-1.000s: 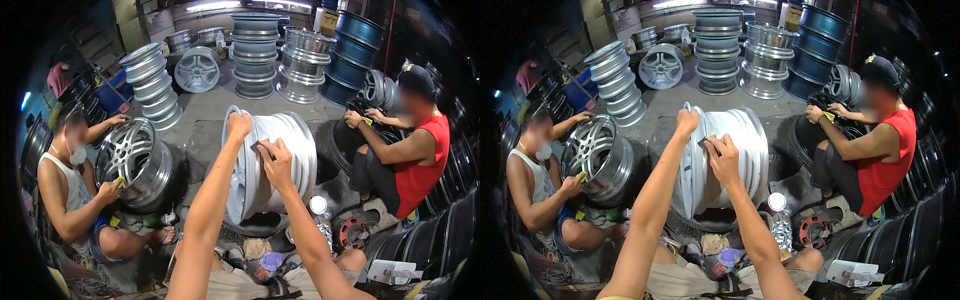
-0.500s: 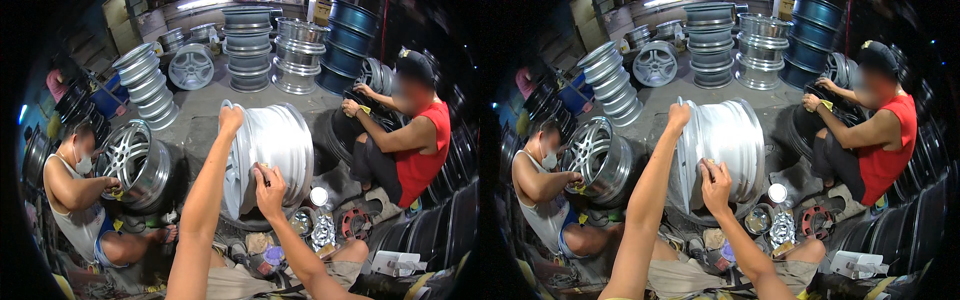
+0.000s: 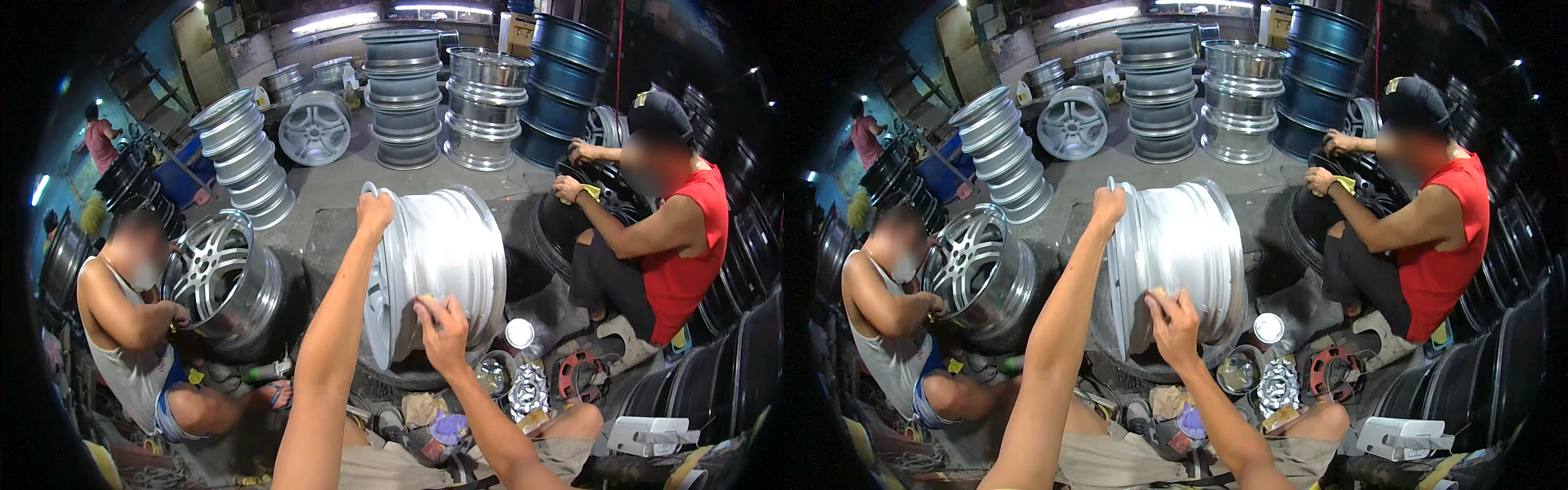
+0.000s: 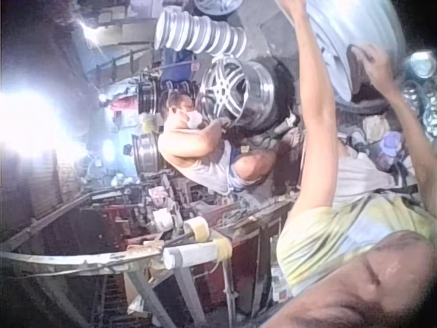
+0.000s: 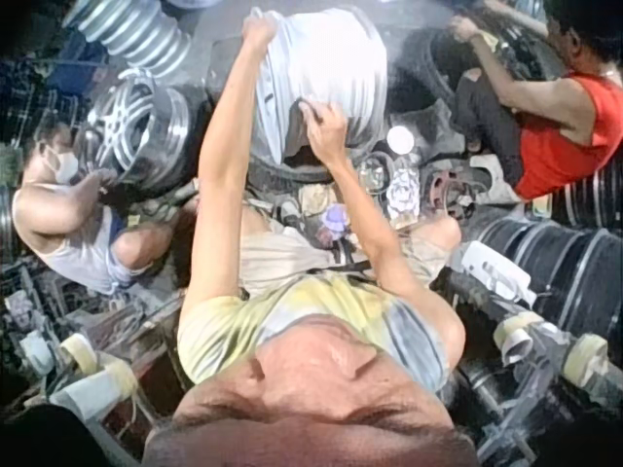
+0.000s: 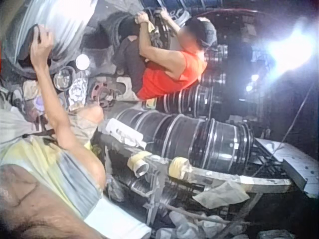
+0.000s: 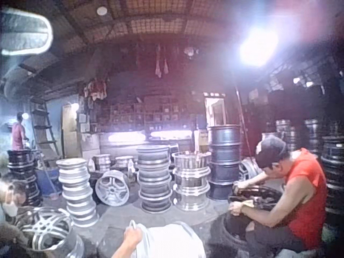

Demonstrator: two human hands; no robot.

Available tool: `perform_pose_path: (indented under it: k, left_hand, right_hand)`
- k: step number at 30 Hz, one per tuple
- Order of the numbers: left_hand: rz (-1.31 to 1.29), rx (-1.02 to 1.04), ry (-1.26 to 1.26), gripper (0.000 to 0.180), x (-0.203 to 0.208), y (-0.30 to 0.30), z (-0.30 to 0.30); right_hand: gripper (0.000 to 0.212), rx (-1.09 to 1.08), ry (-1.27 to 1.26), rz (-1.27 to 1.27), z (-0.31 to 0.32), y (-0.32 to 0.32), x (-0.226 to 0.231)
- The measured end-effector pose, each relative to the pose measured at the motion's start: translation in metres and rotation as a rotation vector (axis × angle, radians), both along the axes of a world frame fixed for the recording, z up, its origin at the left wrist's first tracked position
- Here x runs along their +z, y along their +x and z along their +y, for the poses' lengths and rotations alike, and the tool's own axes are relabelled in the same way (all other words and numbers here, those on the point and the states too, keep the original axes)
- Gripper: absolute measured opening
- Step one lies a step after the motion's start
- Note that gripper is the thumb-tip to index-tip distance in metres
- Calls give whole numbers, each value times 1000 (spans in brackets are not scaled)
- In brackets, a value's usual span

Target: The person sits on the floor in a workshop and manually polishes a white car wheel rim. They use a purple sponge to rub the surface of the rim and a yellow cloth to wipe it down, repeating the process to clean the metal. Other workers are visible in the background performing similar tasks on different rims.

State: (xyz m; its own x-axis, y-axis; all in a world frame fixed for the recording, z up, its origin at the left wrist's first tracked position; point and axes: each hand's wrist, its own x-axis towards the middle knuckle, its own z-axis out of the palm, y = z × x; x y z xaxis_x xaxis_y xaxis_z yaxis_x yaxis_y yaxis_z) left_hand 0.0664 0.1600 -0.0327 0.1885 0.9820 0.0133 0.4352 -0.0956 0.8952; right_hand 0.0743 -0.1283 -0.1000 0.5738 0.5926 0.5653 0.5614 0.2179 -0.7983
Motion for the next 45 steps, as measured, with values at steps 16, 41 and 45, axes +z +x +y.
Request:
perform_pose_path:
  k: [16,41,45]
  left_hand:
    - [37,23,41,51,-10,4,14]
    - [43,18,53,52,-17,6,12]
    - [26,-6,34,52,-19,9,20]
  right_hand:
    - [22,71,-56,504,38,20,26]
    - [23,-87,-22,131,59,21,19]
    - [21,-123,36,12,85,32,33]
